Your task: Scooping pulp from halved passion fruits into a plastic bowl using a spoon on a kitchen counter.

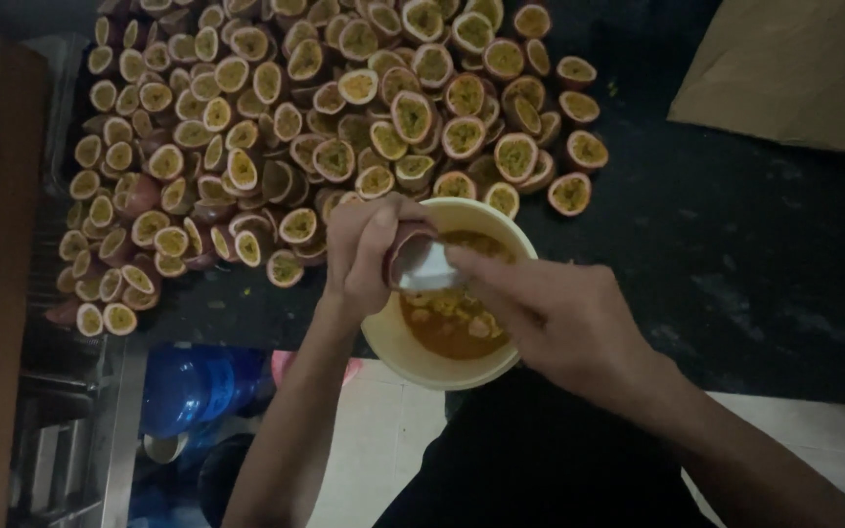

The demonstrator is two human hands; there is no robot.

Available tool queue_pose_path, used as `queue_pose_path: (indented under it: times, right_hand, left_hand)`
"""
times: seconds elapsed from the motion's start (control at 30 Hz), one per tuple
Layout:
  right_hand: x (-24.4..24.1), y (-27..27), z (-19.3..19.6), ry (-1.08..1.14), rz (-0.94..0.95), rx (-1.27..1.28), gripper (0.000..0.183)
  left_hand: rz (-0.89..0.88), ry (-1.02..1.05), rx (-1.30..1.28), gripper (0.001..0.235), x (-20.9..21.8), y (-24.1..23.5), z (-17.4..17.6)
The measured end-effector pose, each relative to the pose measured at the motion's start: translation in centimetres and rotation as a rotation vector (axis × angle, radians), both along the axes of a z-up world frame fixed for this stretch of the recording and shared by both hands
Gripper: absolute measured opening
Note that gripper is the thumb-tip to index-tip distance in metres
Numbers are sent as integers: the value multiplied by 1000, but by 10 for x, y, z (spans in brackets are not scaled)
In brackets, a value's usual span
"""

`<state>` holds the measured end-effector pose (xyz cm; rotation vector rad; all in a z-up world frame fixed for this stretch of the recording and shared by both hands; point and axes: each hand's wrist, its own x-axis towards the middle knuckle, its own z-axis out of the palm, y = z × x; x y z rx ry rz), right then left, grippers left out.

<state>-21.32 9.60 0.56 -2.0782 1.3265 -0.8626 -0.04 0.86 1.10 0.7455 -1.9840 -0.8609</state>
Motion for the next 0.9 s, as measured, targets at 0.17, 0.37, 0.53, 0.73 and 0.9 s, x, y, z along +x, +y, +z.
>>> queue_pose_path:
  times: [0.17,0.37,0.53,0.73,0.9]
  right_hand:
    - [-22,3,-3,307,149,-184,60]
    - [-21,-5,6,237,86,-119,55]
    - [0,-4,27,-75,-113,386,47]
    - [-6,-3,28,-365,-283,833,40]
    - [-14,-1,26,-357,-372,689,52]
  left_hand:
    - [-22,-3,103,52,0,0,-3]
    - [9,-83,20,52,-1,-3,-2]
    - [41,-146,-172,55,1,-8,0]
    - [40,-74,-453,51,1,-11,-4]
    - [221,-109,-538,55,3,-7,-9]
